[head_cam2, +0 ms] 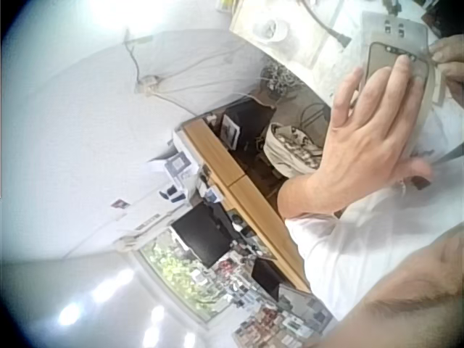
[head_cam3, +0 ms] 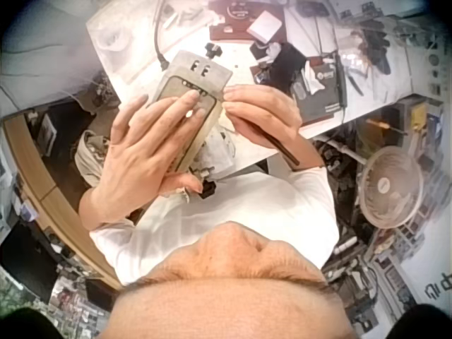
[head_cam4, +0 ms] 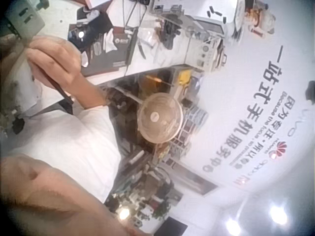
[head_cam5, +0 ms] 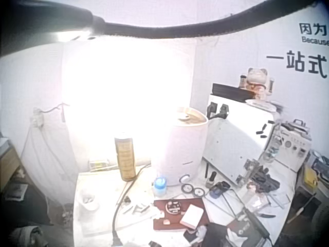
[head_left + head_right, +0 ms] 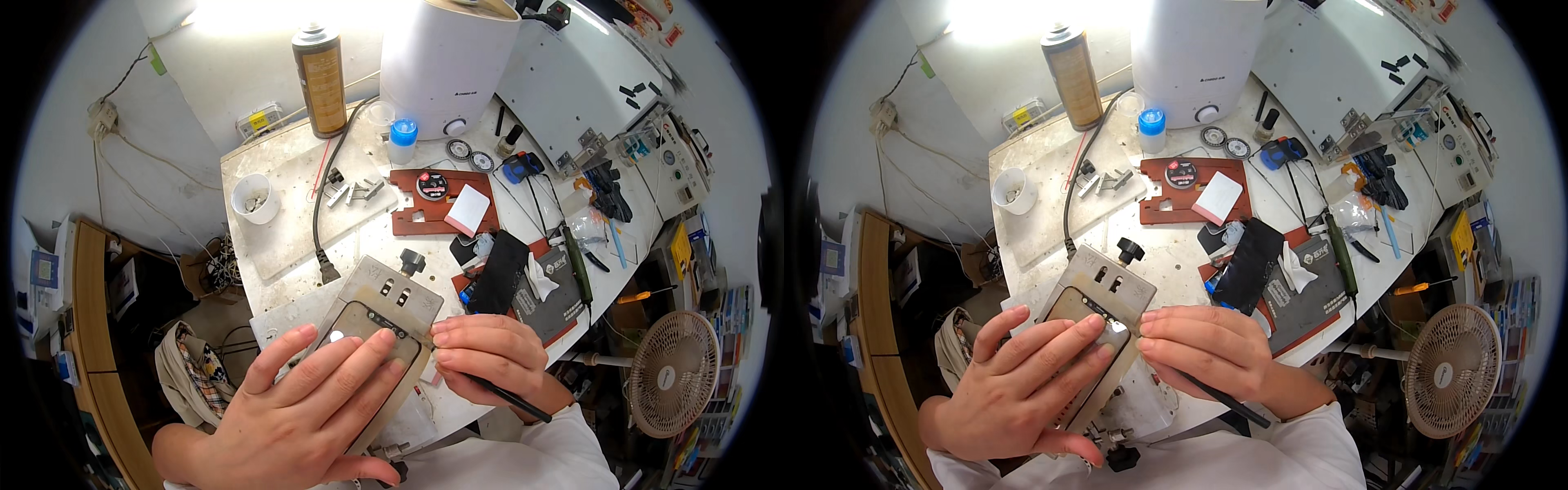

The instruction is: The person handles a transparent smartphone screen, peeling off a protective film and applying a small adhesive strip to the top edge. They place the screen into a metal jig and use a white cloth to wipe the surface. Finally, they use a small brush to clean the edges of the screen within the jig.

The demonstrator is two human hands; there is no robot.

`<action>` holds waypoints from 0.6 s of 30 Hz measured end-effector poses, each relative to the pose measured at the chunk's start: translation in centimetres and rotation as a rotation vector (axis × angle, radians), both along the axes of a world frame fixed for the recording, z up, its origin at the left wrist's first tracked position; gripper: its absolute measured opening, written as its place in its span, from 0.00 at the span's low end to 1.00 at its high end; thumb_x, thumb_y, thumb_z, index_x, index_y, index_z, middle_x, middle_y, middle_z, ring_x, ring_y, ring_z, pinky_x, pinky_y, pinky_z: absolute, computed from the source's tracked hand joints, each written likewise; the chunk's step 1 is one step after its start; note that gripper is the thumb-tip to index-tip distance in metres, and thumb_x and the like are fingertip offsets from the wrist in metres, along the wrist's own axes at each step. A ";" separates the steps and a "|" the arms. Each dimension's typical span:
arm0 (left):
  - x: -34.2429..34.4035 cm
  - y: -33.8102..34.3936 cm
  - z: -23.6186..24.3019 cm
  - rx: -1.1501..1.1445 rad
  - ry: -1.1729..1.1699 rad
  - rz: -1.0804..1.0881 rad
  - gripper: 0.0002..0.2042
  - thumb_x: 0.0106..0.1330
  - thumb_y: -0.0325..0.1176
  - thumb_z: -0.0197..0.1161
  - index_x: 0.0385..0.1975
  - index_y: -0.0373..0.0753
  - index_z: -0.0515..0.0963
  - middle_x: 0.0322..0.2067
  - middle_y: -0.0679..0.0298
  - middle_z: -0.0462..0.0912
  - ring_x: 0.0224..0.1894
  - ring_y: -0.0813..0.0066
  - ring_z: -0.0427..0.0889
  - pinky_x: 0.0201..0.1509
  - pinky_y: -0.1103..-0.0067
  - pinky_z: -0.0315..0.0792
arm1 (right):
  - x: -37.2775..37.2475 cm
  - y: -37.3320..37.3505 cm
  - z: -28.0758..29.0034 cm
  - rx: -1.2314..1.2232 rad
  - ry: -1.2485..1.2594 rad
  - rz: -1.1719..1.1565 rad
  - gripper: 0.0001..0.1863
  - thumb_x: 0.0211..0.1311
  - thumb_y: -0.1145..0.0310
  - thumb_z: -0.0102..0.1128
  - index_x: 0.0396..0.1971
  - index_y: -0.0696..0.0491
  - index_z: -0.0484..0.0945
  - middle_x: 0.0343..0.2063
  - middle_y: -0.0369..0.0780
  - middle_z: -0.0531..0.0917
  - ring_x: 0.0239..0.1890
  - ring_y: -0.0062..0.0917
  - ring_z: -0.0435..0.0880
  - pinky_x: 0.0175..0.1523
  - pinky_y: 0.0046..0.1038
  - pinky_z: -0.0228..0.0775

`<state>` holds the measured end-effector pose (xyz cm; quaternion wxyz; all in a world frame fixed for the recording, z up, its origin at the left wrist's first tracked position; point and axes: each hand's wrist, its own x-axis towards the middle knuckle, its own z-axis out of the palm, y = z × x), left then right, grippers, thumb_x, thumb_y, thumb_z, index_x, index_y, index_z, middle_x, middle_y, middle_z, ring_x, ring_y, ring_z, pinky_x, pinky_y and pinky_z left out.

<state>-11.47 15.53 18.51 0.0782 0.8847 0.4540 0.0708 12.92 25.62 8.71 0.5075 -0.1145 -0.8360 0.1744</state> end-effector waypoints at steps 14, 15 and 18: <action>0.1 0.3 0.3 -0.010 0.021 -0.010 0.43 0.62 0.73 0.53 0.59 0.37 0.81 0.65 0.56 0.77 0.65 0.66 0.76 0.78 0.61 0.50 | -0.1 0.0 0.8 -0.007 -0.055 -0.030 0.16 0.50 0.80 0.76 0.42 0.59 0.86 0.42 0.42 0.87 0.42 0.34 0.91 0.46 0.29 0.89; 0.0 0.3 0.3 -0.011 0.019 -0.008 0.43 0.62 0.73 0.53 0.59 0.37 0.81 0.65 0.56 0.77 0.65 0.67 0.76 0.78 0.61 0.50 | 0.0 0.0 0.8 -0.008 -0.061 -0.029 0.16 0.50 0.80 0.77 0.42 0.59 0.86 0.42 0.41 0.87 0.42 0.34 0.91 0.46 0.29 0.89; 0.0 0.3 0.3 -0.010 0.018 -0.008 0.42 0.63 0.73 0.53 0.59 0.37 0.81 0.65 0.56 0.77 0.64 0.67 0.76 0.78 0.61 0.50 | -0.1 -0.1 0.7 -0.023 -0.053 -0.035 0.17 0.49 0.80 0.77 0.41 0.59 0.86 0.42 0.42 0.88 0.42 0.33 0.91 0.45 0.29 0.89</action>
